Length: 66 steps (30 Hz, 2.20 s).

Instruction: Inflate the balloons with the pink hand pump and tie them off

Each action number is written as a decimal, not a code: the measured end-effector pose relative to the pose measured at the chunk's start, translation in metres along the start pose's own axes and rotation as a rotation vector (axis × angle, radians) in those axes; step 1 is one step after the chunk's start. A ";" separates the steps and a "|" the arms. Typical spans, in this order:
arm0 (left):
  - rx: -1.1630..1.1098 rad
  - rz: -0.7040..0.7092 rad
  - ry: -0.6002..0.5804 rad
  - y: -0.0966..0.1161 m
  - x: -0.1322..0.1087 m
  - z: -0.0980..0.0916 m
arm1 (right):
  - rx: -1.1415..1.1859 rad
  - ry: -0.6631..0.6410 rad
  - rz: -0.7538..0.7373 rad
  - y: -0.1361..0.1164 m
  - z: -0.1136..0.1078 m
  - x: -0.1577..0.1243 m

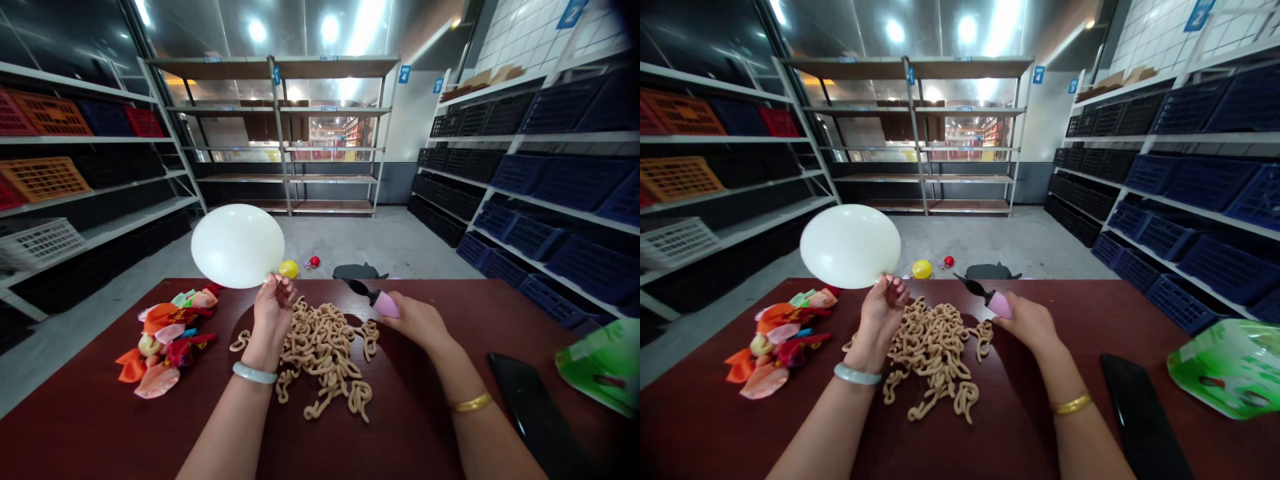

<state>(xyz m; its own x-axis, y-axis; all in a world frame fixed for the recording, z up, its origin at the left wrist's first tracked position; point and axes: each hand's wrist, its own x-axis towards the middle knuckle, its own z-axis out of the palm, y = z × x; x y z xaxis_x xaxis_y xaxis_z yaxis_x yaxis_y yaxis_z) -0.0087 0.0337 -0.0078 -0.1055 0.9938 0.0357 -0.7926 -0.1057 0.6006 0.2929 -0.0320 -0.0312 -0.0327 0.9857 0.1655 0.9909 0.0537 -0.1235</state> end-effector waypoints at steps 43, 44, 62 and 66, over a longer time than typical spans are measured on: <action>0.082 -0.136 -0.185 0.012 -0.005 0.003 | 1.610 -0.193 -0.104 -0.195 -0.023 0.061; 0.074 -0.117 -0.140 0.016 -0.003 0.000 | 1.523 -0.192 -0.152 -0.199 -0.022 0.067; 0.134 0.084 0.222 0.033 0.013 -0.019 | 0.527 -0.213 -0.263 -0.167 0.027 0.122; 0.068 0.062 0.233 0.034 0.014 -0.021 | 0.752 -0.161 -0.285 -0.160 -0.014 0.112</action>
<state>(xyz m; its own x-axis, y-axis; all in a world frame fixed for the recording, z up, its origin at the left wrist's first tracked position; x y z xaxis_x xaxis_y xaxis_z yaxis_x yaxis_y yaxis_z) -0.0492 0.0430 -0.0035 -0.2944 0.9497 -0.1069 -0.7386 -0.1552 0.6560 0.1329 0.0673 0.0203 -0.3453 0.9258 0.1538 0.5914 0.3419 -0.7303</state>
